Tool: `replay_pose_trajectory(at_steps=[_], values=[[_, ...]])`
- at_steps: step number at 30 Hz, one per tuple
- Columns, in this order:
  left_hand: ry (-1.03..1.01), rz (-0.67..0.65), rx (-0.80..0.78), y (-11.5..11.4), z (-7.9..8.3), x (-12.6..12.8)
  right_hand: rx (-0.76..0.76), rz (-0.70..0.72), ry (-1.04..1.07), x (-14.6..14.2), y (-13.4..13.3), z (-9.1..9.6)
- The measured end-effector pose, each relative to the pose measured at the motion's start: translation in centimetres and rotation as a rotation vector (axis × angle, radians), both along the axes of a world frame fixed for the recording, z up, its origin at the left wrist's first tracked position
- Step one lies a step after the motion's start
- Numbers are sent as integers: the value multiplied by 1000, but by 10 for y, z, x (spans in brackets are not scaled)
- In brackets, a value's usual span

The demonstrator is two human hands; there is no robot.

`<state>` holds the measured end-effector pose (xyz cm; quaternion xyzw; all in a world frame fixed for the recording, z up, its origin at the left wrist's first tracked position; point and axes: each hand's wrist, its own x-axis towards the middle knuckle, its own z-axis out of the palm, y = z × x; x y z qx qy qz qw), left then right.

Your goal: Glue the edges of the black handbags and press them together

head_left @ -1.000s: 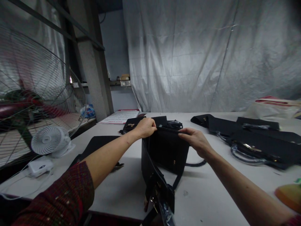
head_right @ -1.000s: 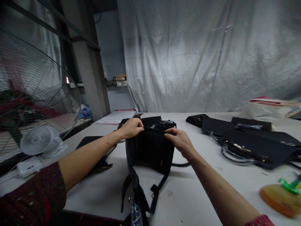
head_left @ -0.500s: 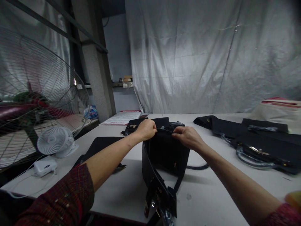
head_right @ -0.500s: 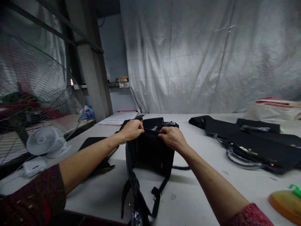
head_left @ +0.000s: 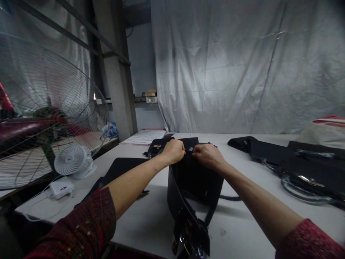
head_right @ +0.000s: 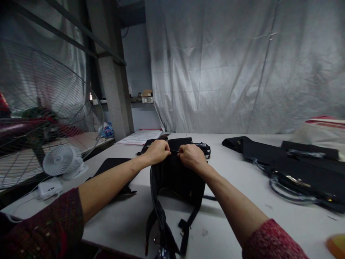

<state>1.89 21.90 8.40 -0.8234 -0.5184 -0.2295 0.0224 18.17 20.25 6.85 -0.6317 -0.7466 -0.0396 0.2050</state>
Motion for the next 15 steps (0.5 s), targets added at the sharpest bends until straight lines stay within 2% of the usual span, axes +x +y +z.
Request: replay_pose_trajectory(at_steps=[4,7,12,15], values=[[-23,-14,-3,1,0,-1,-25,50,8,-5,5,4],[-29,-89,-19,3,-1,-7,-44,130,7,-6,8,9],[-136,-386,-44,7,-5,-26,-98,143,25,10,1,14],[-209,-463,-104,6,-6,-32,-113,158,44,22,-8,13]])
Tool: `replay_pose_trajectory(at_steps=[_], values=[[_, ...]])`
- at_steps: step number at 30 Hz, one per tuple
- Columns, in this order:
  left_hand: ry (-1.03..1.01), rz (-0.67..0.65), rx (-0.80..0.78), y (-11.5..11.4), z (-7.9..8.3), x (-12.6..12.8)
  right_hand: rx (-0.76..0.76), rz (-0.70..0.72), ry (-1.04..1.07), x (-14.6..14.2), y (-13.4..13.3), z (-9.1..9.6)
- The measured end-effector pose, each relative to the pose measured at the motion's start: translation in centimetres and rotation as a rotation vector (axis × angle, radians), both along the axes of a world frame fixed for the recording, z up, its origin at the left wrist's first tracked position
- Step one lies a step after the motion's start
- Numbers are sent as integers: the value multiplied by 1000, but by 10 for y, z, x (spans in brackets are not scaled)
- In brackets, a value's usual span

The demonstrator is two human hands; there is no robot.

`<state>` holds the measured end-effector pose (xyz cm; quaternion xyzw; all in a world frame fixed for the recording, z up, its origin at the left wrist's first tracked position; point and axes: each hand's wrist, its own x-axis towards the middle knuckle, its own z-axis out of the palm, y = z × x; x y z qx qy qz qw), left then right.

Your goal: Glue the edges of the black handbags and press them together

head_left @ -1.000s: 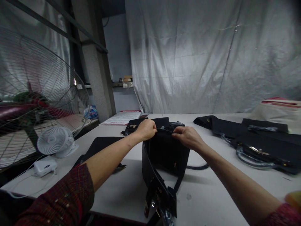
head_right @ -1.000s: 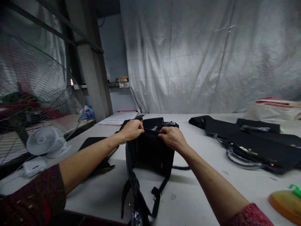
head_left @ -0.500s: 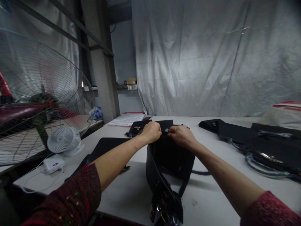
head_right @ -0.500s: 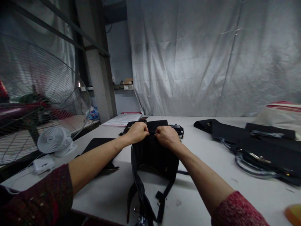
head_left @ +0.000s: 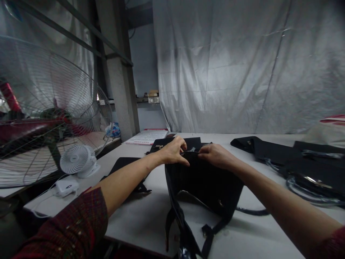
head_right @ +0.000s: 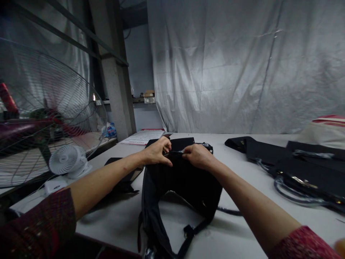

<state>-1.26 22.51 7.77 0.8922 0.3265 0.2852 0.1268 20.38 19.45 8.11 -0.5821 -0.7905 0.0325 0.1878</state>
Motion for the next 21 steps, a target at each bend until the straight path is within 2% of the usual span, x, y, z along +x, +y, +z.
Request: replay_pose_trajectory(at_steps=[8,21], values=[[160,53,186,-12,6,3,24,15,55,6,-8,-5],[154,225,235,-20,4,3,49,32,75,5,-13,-8]])
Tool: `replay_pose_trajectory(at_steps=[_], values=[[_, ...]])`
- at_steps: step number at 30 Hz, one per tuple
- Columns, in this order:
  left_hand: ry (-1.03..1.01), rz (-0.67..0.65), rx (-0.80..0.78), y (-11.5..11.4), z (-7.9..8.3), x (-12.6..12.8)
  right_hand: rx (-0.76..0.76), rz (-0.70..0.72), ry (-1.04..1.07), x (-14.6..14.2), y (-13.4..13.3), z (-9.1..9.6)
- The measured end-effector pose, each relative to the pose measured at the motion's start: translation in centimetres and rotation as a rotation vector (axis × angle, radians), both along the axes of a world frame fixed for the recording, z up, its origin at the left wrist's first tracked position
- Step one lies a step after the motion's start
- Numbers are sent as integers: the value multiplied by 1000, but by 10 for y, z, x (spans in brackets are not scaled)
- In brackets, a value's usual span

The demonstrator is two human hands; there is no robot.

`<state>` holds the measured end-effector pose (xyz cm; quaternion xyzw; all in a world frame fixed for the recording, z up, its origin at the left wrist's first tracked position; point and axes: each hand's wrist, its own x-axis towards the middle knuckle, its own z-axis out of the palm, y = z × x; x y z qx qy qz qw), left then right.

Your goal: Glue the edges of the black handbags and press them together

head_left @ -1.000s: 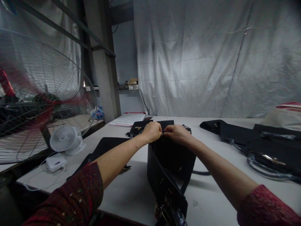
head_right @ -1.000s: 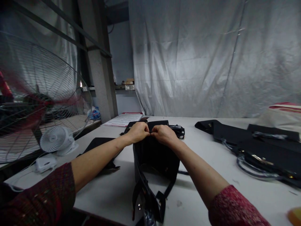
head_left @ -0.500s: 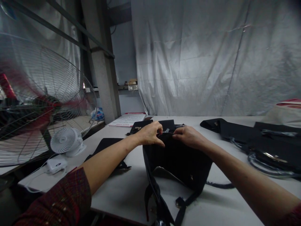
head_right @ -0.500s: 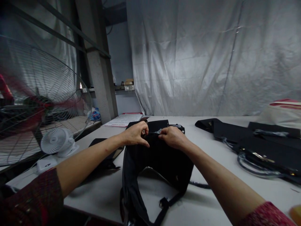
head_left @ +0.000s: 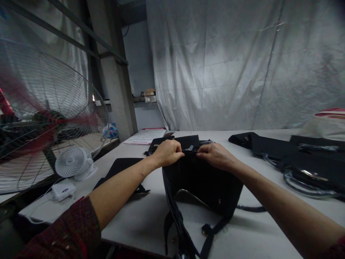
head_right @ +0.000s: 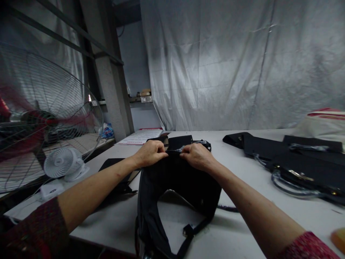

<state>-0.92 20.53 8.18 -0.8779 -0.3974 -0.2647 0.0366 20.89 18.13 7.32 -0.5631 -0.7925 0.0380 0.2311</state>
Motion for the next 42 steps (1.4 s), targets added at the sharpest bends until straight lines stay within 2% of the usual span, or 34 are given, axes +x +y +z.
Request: replay_pose_trajectory(at_steps=[4,14,21,30,33,36,40,42], values=[[-12,12,19,0,-1,0,1,11,1,-3,-4,0],[-24,9,-45,4,-1,0,6,11,-35,-7,-4,3],[-25,1,-61,3,1,2,37,74,-70,-18,5,5],[-52,-6,-104,4,1,1,118,21,-144,-30,4,3],[-43,2,-114,3,3,4,110,16,-147,-30,5,4],[-32,-17,-121,2,5,5,75,72,-130,-30,10,6],[-115,-97,-284,3,4,-8,44,107,-101,-26,17,9],[-143,-77,-411,4,1,-19,40,100,-89,-21,18,9]])
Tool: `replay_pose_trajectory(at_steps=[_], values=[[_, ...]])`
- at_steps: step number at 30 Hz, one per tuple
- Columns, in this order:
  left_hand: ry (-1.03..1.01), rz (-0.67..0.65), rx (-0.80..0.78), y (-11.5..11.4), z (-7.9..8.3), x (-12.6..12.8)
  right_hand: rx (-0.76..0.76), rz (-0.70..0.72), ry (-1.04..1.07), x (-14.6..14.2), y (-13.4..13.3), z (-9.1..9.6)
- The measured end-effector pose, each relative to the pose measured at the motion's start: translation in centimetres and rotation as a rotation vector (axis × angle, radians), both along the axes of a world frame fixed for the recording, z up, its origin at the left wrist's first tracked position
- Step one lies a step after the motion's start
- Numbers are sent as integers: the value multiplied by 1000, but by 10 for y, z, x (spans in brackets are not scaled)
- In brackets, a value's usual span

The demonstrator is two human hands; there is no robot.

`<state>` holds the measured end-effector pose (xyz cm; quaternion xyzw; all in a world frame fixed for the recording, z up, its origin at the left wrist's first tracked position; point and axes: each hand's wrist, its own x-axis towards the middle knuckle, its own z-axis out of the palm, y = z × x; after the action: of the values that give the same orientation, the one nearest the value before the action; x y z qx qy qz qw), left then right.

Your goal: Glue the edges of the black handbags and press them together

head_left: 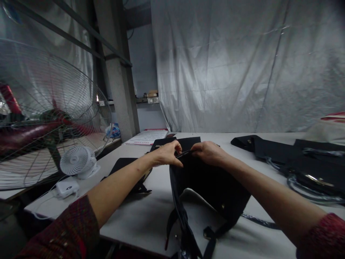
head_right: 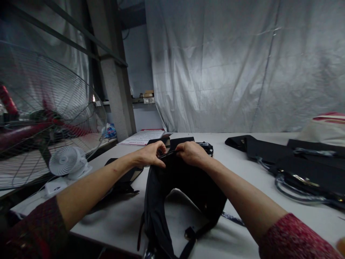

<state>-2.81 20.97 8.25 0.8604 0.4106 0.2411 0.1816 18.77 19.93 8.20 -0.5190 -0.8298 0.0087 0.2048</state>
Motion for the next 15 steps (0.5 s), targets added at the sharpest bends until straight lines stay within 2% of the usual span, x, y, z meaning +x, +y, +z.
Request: replay_pose_trajectory(at_steps=[4,7,10,15], values=[[-37,19,-96,5,-7,-12,6,9,10,8,0,-2],[-87,-43,-93,9,-11,-9,37,-2,12,9,-1,-5],[-128,-49,-108,10,-13,-3,92,-8,30,7,-4,-7],[-190,-68,-157,12,-17,-1,213,84,53,-4,-12,-8]])
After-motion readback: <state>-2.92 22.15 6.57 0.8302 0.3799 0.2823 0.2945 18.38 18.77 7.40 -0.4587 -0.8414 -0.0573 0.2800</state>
